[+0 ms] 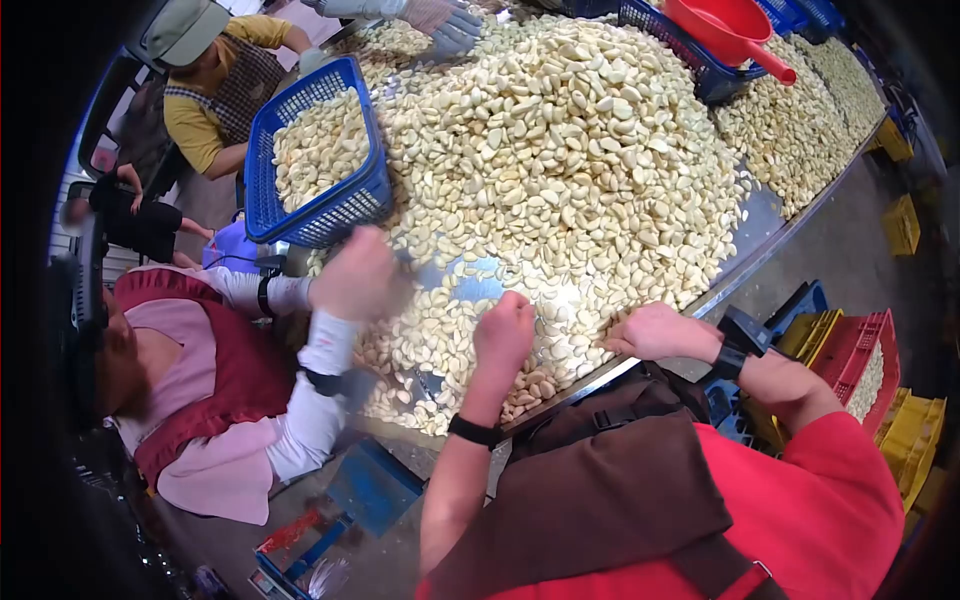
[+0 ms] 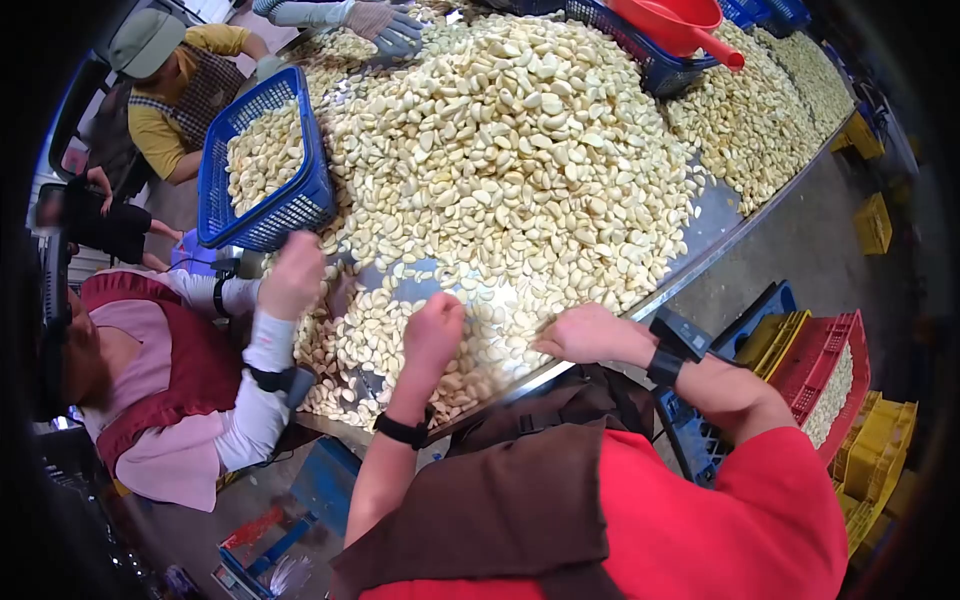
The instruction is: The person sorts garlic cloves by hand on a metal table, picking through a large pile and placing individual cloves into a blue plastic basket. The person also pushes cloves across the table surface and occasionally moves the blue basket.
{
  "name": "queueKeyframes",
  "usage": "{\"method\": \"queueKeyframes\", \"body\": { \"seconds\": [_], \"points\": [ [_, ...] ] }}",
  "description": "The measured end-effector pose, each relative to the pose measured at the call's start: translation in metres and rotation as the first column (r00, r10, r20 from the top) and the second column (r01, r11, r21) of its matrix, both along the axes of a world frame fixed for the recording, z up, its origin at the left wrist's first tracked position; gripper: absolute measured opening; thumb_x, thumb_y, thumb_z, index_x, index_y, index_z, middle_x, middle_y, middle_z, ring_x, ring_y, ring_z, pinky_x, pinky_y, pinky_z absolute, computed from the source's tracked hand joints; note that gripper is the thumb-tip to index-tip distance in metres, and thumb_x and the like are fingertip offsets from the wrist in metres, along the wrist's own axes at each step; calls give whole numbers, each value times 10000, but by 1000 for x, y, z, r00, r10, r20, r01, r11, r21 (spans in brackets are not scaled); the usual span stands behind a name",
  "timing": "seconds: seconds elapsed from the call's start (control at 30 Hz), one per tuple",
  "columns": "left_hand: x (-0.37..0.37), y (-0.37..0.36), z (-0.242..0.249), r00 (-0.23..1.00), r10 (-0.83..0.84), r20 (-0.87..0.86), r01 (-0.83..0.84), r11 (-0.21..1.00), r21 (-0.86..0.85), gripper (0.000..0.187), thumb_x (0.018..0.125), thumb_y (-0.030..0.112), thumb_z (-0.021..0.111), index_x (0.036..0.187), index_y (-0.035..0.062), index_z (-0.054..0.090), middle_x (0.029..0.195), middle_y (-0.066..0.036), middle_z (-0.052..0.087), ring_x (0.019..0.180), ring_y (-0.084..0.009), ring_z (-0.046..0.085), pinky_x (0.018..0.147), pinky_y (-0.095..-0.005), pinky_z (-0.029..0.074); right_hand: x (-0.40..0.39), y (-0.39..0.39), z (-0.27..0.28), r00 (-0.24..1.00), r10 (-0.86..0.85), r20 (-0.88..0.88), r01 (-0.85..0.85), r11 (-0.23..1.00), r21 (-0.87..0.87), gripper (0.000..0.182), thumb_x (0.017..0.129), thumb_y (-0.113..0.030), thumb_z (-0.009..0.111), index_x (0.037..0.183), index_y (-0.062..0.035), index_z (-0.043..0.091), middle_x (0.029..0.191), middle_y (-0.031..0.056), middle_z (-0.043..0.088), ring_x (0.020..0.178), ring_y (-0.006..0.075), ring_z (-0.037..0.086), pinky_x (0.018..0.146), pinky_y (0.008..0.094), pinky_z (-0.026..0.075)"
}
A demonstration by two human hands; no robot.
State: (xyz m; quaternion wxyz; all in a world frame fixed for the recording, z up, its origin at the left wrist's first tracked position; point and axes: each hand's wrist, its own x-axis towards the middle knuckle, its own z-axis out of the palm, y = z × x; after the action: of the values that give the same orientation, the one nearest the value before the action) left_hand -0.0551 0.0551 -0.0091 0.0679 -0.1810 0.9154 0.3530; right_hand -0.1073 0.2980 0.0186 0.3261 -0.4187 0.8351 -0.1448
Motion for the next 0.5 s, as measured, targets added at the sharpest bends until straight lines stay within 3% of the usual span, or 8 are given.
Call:
{"method": "queueKeyframes", "body": {
  "seconds": [0.1, 0.17, 0.23, 0.3, 0.37, 0.43, 0.47, 0.5],
  "points": [
    [-19, 13, -7, 994, -104, -14, 104, 995, 11, 175, 843, 239, 575, 966, 115, 585, 773, -168, 660, 731, -378, 630, 656, -469, 488, 6, 4, 1, 996, 8, -89, 0, 996, 87, 385, 919, -402, 444, 736, -127, 641, 682, 107, 637, 662, 312, 634, 603, 444, 490],
    [-40, 16, -19, 986, -48, -158, 33, 994, -100, 171, 849, 221, 562, 969, 98, 568, 775, -161, 658, 720, -382, 627, 640, -469, 488, 9, 7, -28, 989, -76, -124, 85, 994, 72, 383, 907, -415, 451, 719, -140, 639, 644, 100, 624, 626, 308, 626, 582, 439, 481],
    [-60, 11, -33, 976, -109, -188, 76, 981, -177, 163, 849, 203, 556, 953, 77, 554, 768, -159, 652, 717, -371, 633, 629, -463, 491, 6, 4, -30, 989, -95, -115, 108, 987, 115, 387, 902, -429, 449, 722, -140, 631, 661, 105, 624, 642, 311, 629, 583, 439, 479],
    [-73, 6, -48, 972, -237, -9, 223, 925, -309, 228, 805, 198, 608, 1000, 85, 575, 766, -170, 653, 757, -352, 642, 648, -465, 494, 3, 3, -21, 996, -66, -55, 73, 987, 143, 401, 915, -456, 431, 790, -128, 625, 691, 116, 631, 682, 318, 638, 606, 447, 482],
    [-78, 5, -60, 965, -262, 26, 254, 905, -342, 244, 788, 197, 630, 995, 81, 574, 777, -180, 653, 756, -347, 645, 653, -461, 502, 6, 4, -16, 988, -142, -52, 150, 963, 223, 428, 914, -498, 425, 871, -110, 600, 715, 129, 634, 717, 322, 640, 626, 451, 485],
    [-72, 8, -52, 949, -295, 111, 315, 886, -339, 245, 778, 200, 644, 979, 74, 582, 799, -183, 656, 771, -362, 642, 649, -462, 499, 4, 9, -2, 985, -172, -30, 175, 964, 199, 471, 894, -547, 441, 920, -98, 578, 710, 133, 632, 717, 325, 637, 631, 451, 485],
    [-67, 7, -57, 950, -297, 95, 311, 883, -353, 188, 785, 160, 616, 948, 68, 590, 745, -153, 643, 712, -293, 649, 614, -414, 500, 0, 12, 6, 977, -212, -34, 215, 965, 149, 460, 885, -538, 458, 919, -94, 573, 707, 134, 630, 708, 326, 635, 626, 449, 485],
    [-57, 5, -51, 946, -305, 109, 323, 879, -350, 188, 785, 160, 616, 948, 68, 590, 745, -153, 643, 712, -293, 649, 614, -414, 500, 0, 14, 8, 966, -256, -26, 257, 961, 99, 450, 875, -528, 475, 918, -90, 568, 703, 135, 627, 698, 328, 633, 620, 447, 484]
  ]
}}
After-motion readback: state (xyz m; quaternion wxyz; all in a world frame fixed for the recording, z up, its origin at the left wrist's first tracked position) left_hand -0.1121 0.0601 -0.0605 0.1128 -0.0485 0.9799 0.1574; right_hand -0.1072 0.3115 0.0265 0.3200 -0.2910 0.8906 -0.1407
